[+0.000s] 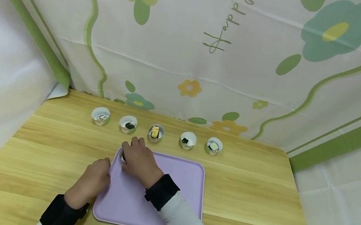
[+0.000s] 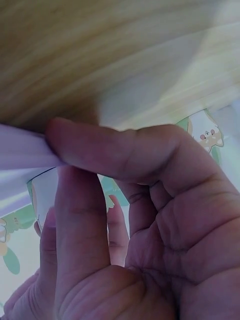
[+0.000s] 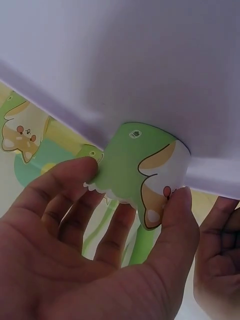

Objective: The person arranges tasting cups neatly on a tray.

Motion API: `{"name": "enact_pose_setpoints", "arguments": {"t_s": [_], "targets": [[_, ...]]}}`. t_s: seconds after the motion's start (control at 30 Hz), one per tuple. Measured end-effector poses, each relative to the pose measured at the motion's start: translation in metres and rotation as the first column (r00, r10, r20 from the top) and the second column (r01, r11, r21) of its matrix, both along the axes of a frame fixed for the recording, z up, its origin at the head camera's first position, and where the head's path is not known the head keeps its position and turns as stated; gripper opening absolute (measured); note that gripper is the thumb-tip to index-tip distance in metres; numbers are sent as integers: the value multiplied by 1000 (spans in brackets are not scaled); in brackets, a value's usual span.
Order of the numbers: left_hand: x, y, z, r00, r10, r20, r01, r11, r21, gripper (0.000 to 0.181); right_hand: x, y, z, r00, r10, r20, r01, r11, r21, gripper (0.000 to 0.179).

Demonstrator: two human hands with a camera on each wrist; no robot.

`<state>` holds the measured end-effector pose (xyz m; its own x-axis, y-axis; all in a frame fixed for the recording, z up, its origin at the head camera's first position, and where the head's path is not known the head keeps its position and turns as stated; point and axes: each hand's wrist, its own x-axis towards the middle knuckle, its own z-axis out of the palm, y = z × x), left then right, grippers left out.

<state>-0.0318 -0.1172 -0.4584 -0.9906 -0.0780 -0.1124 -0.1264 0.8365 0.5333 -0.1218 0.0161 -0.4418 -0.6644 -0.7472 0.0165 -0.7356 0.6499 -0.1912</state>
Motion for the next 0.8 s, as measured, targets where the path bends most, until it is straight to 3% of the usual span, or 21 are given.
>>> {"name": "enact_pose_setpoints", "arguments": {"t_s": [0.23,0.4,0.53,0.8], "targets": [[0,0,-1,1000,-12,-6,12,1000,-6,13,1,5,4,1000,-23,17,22,999,42,65],[1,-1,-3,998,-22,-57,20,999,-31,13,-2,14,16,998,-57,34,57,998,22,83],[1,-1,-2,997,-19,-69,16,999,-33,12,-10,31,27,995,-102,18,103,995,-14,79],[1,-3,0,1000,-7,-6,7,1000,-30,15,-27,78,37,967,-251,35,253,966,-47,68]]}}
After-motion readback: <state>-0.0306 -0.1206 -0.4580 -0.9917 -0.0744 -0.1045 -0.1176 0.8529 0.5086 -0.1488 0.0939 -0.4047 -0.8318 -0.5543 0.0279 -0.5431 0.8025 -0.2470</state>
